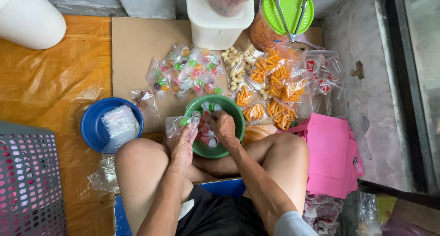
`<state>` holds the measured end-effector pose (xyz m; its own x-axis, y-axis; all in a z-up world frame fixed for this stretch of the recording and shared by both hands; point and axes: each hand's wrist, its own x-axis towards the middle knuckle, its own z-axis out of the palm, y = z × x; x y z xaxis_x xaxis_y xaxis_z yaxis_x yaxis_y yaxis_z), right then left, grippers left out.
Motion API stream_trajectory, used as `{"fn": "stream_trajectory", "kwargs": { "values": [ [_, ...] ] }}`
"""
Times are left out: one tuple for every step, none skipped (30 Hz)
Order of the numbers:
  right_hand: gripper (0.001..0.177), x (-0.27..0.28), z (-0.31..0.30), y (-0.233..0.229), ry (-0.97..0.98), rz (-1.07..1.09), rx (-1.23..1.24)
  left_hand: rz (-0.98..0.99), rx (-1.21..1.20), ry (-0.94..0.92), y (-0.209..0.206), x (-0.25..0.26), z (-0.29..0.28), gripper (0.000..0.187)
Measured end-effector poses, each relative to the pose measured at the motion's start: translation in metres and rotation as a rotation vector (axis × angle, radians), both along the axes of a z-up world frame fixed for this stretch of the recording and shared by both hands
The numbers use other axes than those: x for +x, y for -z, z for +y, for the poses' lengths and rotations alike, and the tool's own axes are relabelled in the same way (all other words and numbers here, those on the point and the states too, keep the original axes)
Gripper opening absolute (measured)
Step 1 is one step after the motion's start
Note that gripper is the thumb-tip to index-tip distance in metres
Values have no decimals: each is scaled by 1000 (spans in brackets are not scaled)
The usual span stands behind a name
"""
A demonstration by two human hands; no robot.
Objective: The person places small plastic cups of jelly and pieces of dried food into plastic bags by hand.
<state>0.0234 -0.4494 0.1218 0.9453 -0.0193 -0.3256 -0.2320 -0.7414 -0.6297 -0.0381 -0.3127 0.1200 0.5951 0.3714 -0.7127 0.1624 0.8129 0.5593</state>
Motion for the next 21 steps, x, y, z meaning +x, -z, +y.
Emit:
{"fn": "stream_trajectory", "kwargs": {
  "values": [
    [22,1,4,7,1,3,2,3,2,1,-2,-1,0,44],
    [20,4,8,14,-80,-54,-81,-6,8,4,-3,-1,1,41],
    [20,6,12,21,-161,-111,-164,-14,14,7,-5,-1,2,38],
    [20,6,17,18,-163,-109,-161,-11,16,5,-10,-1,2,38],
    [18,5,22,15,-161,-152,-151,-14,-3,-3,-14,-1,3,38],
    [16,5,27,12,-160,-196,-141,-17,-23,-13,-19,0,3,37],
    [16,8,30,16,-163,-195,-139,-16,-22,-16,-22,1,4,37],
    [20,10,34,19,-194,-139,-146,-15,-43,-26,-24,2,5,35],
    [24,12,37,23,-226,-84,-153,-15,-64,-36,-27,3,5,34],
    [24,12,40,24,-226,-84,-152,-15,-63,-36,-41,3,8,34],
    [26,12,43,24,-258,-60,-196,-18,-94,-75,-56,3,10,33],
    [30,12,47,25,-292,-36,-240,-20,-126,-116,-70,2,13,33],
    [30,14,49,36,-293,-36,-239,-20,-125,-116,-61,2,13,33],
    [29,16,52,47,-293,-10,-294,-30,-162,-124,-52,1,13,30],
    [28,18,54,58,-293,17,-349,-40,-198,-131,-43,1,14,28],
    [28,17,55,50,-292,16,-349,-41,-198,-131,-44,1,15,28],
    [26,17,56,43,-240,50,-301,-44,-209,-137,-45,1,16,28],
    [26,15,56,35,-188,84,-253,-45,-220,-144,-46,0,16,27],
    [26,16,53,43,-188,85,-253,-44,-220,-144,-39,0,17,27],
    [27,18,49,50,-135,104,-195,-48,-215,-158,-33,1,18,27],
    [33,19,46,57,-81,123,-138,-52,-209,-171,-26,1,19,26]
  ]
}}
